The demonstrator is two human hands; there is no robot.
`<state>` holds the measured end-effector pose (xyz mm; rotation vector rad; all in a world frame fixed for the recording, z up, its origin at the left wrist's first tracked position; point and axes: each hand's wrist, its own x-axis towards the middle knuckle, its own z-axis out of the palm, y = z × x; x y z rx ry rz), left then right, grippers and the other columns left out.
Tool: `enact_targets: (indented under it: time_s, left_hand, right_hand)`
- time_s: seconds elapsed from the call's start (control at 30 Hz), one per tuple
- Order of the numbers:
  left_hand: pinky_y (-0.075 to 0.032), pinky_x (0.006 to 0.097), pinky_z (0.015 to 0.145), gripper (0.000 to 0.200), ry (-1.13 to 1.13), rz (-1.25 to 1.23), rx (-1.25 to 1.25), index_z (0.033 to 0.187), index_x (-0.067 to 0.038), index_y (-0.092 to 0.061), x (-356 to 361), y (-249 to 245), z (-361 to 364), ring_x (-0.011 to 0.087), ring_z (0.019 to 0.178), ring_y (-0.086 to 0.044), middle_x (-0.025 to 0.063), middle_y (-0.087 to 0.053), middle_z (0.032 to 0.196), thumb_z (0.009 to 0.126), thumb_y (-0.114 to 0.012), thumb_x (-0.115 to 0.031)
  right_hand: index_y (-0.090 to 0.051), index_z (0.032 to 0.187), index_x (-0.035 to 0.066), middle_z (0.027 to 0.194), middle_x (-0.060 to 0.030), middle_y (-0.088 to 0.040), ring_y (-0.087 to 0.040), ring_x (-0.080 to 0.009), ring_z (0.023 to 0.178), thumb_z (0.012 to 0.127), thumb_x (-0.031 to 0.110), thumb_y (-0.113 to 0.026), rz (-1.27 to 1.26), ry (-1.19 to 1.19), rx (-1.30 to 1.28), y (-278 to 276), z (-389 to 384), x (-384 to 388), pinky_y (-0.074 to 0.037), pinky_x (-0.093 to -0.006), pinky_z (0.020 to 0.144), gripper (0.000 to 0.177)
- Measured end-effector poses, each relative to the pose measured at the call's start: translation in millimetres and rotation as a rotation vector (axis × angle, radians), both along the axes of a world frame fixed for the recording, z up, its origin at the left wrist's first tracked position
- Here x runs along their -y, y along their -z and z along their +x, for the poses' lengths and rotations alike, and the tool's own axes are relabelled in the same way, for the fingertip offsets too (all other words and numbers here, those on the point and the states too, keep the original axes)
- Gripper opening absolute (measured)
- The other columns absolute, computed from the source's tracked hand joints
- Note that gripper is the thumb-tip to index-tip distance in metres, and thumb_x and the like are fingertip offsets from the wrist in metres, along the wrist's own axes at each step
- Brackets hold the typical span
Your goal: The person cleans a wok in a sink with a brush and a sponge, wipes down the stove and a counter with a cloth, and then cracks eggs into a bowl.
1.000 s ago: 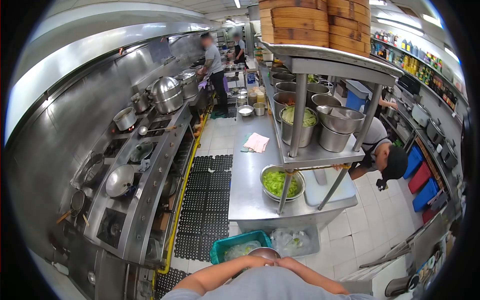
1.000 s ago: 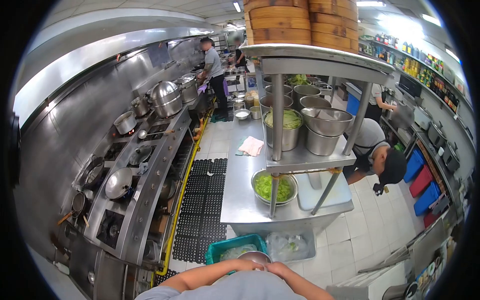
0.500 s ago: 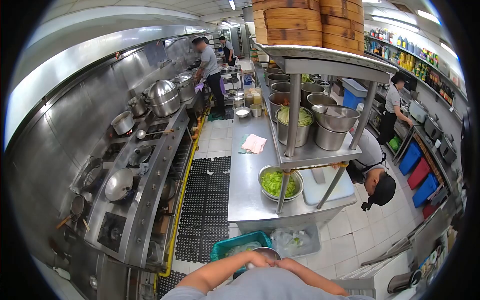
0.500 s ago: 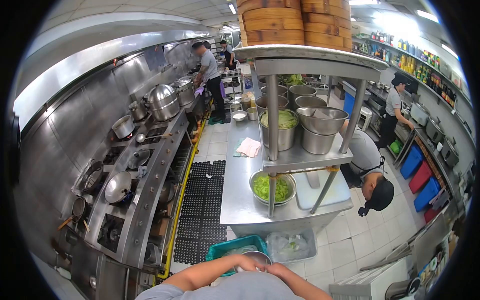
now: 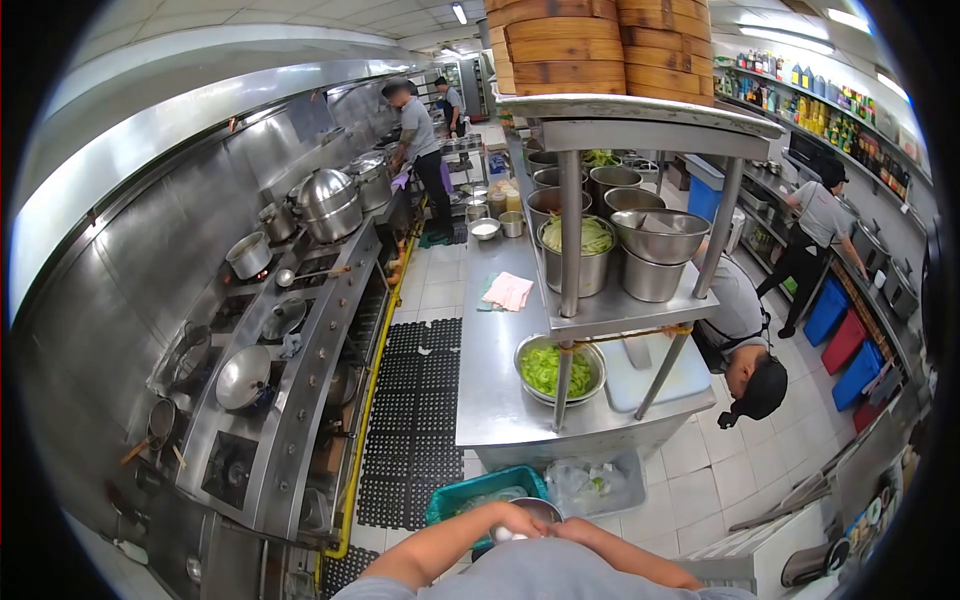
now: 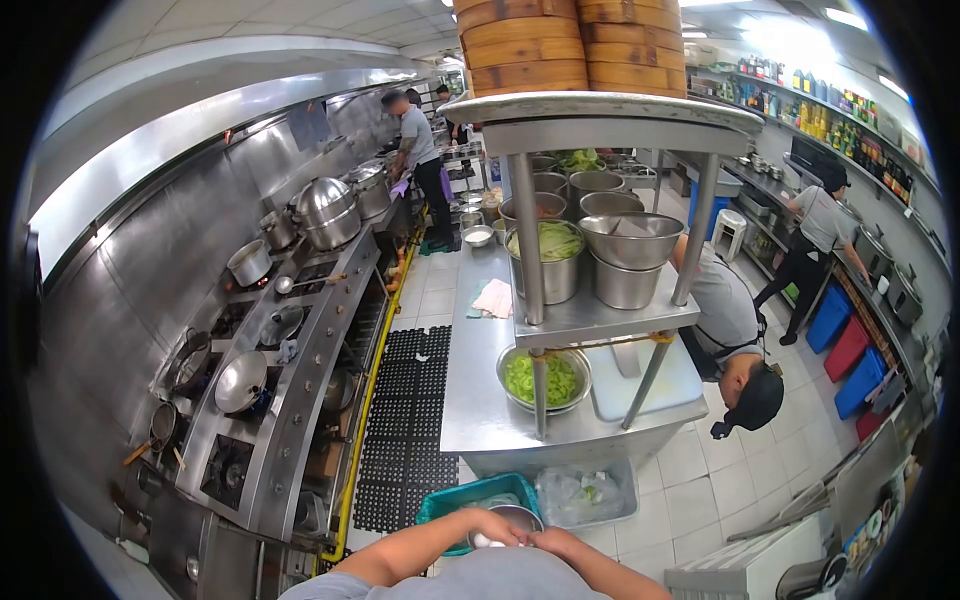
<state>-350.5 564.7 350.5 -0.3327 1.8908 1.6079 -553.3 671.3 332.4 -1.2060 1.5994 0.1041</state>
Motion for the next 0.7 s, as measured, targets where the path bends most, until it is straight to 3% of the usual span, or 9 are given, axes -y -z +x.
enact_targets:
  time_s: [0.17,0.27,0.37,0.47,0.5,0.57,0.63,0.67,0.7]
  left_hand:
    - [-0.056,0.0368,0.086,0.042,-0.216,0.239,0.172,0.138,-0.023,-0.061,-3,-36,2,0.0159,0.107,-0.065,0.0024,-0.065,0.123,0.098,-0.061,-0.037]
    - [-0.058,0.0366,0.064,0.043,-0.325,0.297,0.222,0.139,-0.026,-0.059,-3,-51,2,0.0122,0.097,-0.066,0.001,-0.065,0.115,0.097,-0.062,-0.034]
    - [-0.057,0.0364,0.053,0.043,-0.457,0.381,0.217,0.139,-0.025,-0.056,3,-72,7,0.0126,0.094,-0.068,0.0011,-0.066,0.111,0.097,-0.062,-0.033]
    - [-0.055,0.0327,0.049,0.041,-0.562,0.605,0.05,0.137,-0.023,-0.054,6,-48,16,0.0142,0.086,-0.07,0.0018,-0.068,0.11,0.098,-0.062,-0.034]
    - [-0.062,0.0412,0.062,0.037,-0.597,0.634,0.074,0.134,-0.019,-0.055,9,-63,19,0.0179,0.102,-0.071,0.0055,-0.069,0.116,0.101,-0.061,-0.032]
    - [-0.061,0.0387,0.055,0.039,-0.737,0.797,-0.027,0.137,-0.019,-0.051,7,-59,34,0.0195,0.103,-0.072,0.0074,-0.069,0.117,0.102,-0.061,-0.033]
    - [-0.06,0.0312,0.048,0.043,-0.876,0.96,-0.182,0.141,-0.018,-0.046,1,-50,50,0.0231,0.102,-0.075,0.0115,-0.069,0.115,0.103,-0.059,-0.034]
    - [-0.06,0.0327,0.048,0.04,-0.957,1.011,-0.281,0.139,-0.015,-0.049,-4,-56,57,0.0245,0.099,-0.075,0.0142,-0.07,0.111,0.103,-0.059,-0.031]
    - [-0.06,0.0332,0.048,0.04,-0.976,1.057,-0.374,0.138,-0.013,-0.05,-8,-59,66,0.0252,0.098,-0.075,0.0152,-0.07,0.108,0.102,-0.059,-0.03]
  right_hand:
    - [-0.077,0.12,-0.002,0.125,-0.0298,-0.072,-0.07,-0.0397,0.119,0.096,0.059,-0.053,-0.01,0.012,0.016,-5,-5,-1,-0.053,-0.0429,0.101,0.069]
    - [-0.076,0.121,-0.001,0.127,-0.0302,-0.071,-0.069,-0.0398,0.121,0.096,0.058,-0.053,-0.007,0.031,0.028,-3,-9,-1,-0.052,-0.0436,0.102,0.068]
    - [-0.076,0.123,-0.001,0.129,-0.0307,-0.07,-0.067,-0.0398,0.124,0.095,0.058,-0.054,-0.036,-0.001,0.01,-6,-13,0,-0.051,-0.0443,0.104,0.069]
    - [-0.074,0.125,-0.002,0.132,-0.0316,-0.068,-0.067,-0.04,0.125,0.094,0.057,-0.055,-0.007,0.03,0.004,-12,-15,-1,-0.05,-0.0438,0.107,0.07]
    - [-0.074,0.125,-0.003,0.131,-0.0312,-0.069,-0.068,-0.0403,0.123,0.094,0.057,-0.055,0.004,0.038,-0.015,-22,-15,1,-0.052,-0.0445,0.104,0.07]
    - [-0.072,0.126,-0.005,0.13,-0.0306,-0.069,-0.069,-0.0409,0.12,0.095,0.056,-0.055,0.029,0.054,-0.052,-43,-15,3,-0.056,-0.0459,0.1,0.07]
    - [-0.071,0.126,-0.006,0.127,-0.0298,-0.07,-0.071,-0.0414,0.115,0.095,0.055,-0.056,-0.029,0.108,-0.06,-6,-23,14,-0.06,-0.0471,0.09,0.07]
    - [-0.07,0.126,-0.007,0.126,-0.0294,-0.071,-0.072,-0.0416,0.112,0.096,0.054,-0.056,-0.056,0.133,-0.064,11,-25,15,-0.063,-0.0477,0.086,0.07]
    - [-0.069,0.127,-0.008,0.122,-0.0276,-0.072,-0.075,-0.0405,0.103,0.098,0.054,-0.055,-0.004,0.224,-0.004,-24,-23,20,-0.065,-0.0479,0.074,0.07]
